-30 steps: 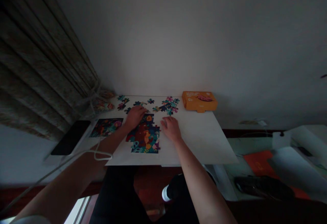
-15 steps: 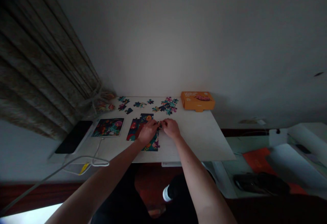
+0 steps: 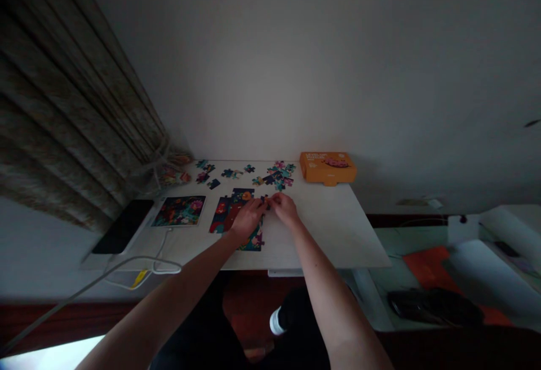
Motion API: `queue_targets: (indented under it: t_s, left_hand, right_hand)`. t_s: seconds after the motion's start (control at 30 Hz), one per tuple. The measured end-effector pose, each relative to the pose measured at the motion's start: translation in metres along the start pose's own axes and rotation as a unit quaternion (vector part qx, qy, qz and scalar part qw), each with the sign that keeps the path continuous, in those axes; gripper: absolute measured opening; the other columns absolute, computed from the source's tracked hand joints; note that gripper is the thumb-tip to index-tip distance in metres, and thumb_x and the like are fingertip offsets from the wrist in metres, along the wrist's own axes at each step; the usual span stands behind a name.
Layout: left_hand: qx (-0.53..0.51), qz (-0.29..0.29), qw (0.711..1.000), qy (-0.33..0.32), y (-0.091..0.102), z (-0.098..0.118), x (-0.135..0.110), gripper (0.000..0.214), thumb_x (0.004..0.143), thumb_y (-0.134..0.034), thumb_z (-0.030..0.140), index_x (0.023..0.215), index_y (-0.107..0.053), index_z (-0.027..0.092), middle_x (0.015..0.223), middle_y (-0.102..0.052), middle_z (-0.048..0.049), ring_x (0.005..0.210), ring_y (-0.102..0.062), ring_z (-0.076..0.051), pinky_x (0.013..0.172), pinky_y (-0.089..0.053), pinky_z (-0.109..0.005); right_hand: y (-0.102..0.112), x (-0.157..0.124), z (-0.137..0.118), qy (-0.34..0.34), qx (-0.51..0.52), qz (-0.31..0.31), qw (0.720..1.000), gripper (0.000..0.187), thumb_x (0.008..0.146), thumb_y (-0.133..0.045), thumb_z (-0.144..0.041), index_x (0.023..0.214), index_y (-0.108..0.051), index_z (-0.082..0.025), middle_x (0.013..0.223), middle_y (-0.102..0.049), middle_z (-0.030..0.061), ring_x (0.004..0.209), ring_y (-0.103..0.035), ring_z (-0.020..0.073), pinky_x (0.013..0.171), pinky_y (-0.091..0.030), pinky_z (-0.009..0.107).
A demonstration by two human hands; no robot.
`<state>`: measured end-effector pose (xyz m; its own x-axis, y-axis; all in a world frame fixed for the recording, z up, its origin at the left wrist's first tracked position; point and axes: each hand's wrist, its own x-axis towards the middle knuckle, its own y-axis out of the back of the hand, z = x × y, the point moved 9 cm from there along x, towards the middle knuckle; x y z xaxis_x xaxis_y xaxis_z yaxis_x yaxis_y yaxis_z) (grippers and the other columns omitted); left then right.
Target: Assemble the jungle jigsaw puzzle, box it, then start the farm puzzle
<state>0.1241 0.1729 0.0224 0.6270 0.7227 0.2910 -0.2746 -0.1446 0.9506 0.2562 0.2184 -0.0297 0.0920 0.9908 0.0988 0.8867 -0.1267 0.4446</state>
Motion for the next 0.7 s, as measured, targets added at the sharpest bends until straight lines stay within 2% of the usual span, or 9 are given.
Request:
queue_targets:
  t_s: [0.1, 0.2, 0.3, 0.43, 0.57, 0.7]
  left_hand:
    - [-0.015, 0.009, 1.0, 0.001, 0.004, 0.004, -0.01, 0.028, 0.095, -0.058, 0.008, 0.119, -0.069, 0.017, 0.114, -0.069, -0.0125, 0.108, -0.064, -0.027, 0.096, -0.055, -0.041]
    - [-0.04, 0.04, 0.998, 0.002, 0.016, 0.002, -0.034, 0.024, 0.1, -0.055, 0.019, 0.118, -0.071, 0.021, 0.114, -0.07, -0.0105, 0.107, -0.066, -0.026, 0.096, -0.055, -0.042]
    - [-0.068, 0.058, 0.996, -0.009, 0.029, -0.009, -0.066, 0.025, 0.102, -0.054, 0.027, 0.119, -0.072, 0.023, 0.114, -0.071, -0.0097, 0.109, -0.066, -0.025, 0.099, -0.055, -0.043]
    - [-0.081, 0.031, 0.996, -0.037, 0.037, -0.028, -0.096, 0.034, 0.098, -0.06, 0.04, 0.127, -0.069, 0.025, 0.129, -0.068, -0.0108, 0.124, -0.062, -0.028, 0.111, -0.048, -0.05]
    - [-0.063, -0.004, 0.998, -0.031, 0.033, -0.039, -0.104, 0.052, 0.095, -0.064, 0.047, 0.141, -0.062, 0.024, 0.15, -0.056, -0.0141, 0.143, -0.049, -0.033, 0.122, -0.034, -0.059]
    - [-0.054, -0.031, 0.998, -0.016, 0.026, -0.04, -0.103, 0.06, 0.095, -0.063, 0.049, 0.149, -0.055, 0.025, 0.163, -0.043, -0.0134, 0.153, -0.036, -0.033, 0.127, -0.022, -0.062]
  right_hand:
    - [0.0, 0.002, 0.003, -0.002, 0.071, 0.007, 0.997, 0.043, 0.08, -0.068, -0.067, 0.08, -0.064, -0.024, 0.075, -0.076, 0.0036, 0.071, -0.07, 0.0217, 0.068, -0.051, 0.031]
    - [0.001, 0.001, 0.003, -0.003, 0.126, 0.018, 0.992, 0.05, 0.077, -0.068, -0.074, 0.081, -0.063, -0.024, 0.08, -0.078, 0.0066, 0.075, -0.073, 0.0242, 0.072, -0.054, 0.034]
    - [0.0, 0.0, 0.004, -0.009, 0.149, 0.023, 0.989, 0.052, 0.076, -0.069, -0.076, 0.082, -0.062, -0.024, 0.083, -0.08, 0.0079, 0.079, -0.076, 0.0255, 0.075, -0.056, 0.035]
    - [0.004, 0.0, 0.002, -0.001, 0.148, 0.038, 0.988, 0.05, 0.076, -0.071, -0.073, 0.082, -0.063, -0.024, 0.082, -0.08, 0.0068, 0.079, -0.076, 0.0244, 0.074, -0.057, 0.035]
    - [0.008, -0.001, 0.0, 0.0, 0.141, 0.052, 0.989, 0.048, 0.076, -0.071, -0.071, 0.082, -0.062, -0.024, 0.082, -0.079, 0.0067, 0.079, -0.075, 0.0244, 0.072, -0.057, 0.035]
    - [0.012, -0.002, -0.001, 0.002, 0.125, 0.068, 0.99, 0.049, 0.077, -0.069, -0.073, 0.083, -0.063, -0.024, 0.083, -0.079, 0.008, 0.079, -0.075, 0.0247, 0.073, -0.057, 0.035]
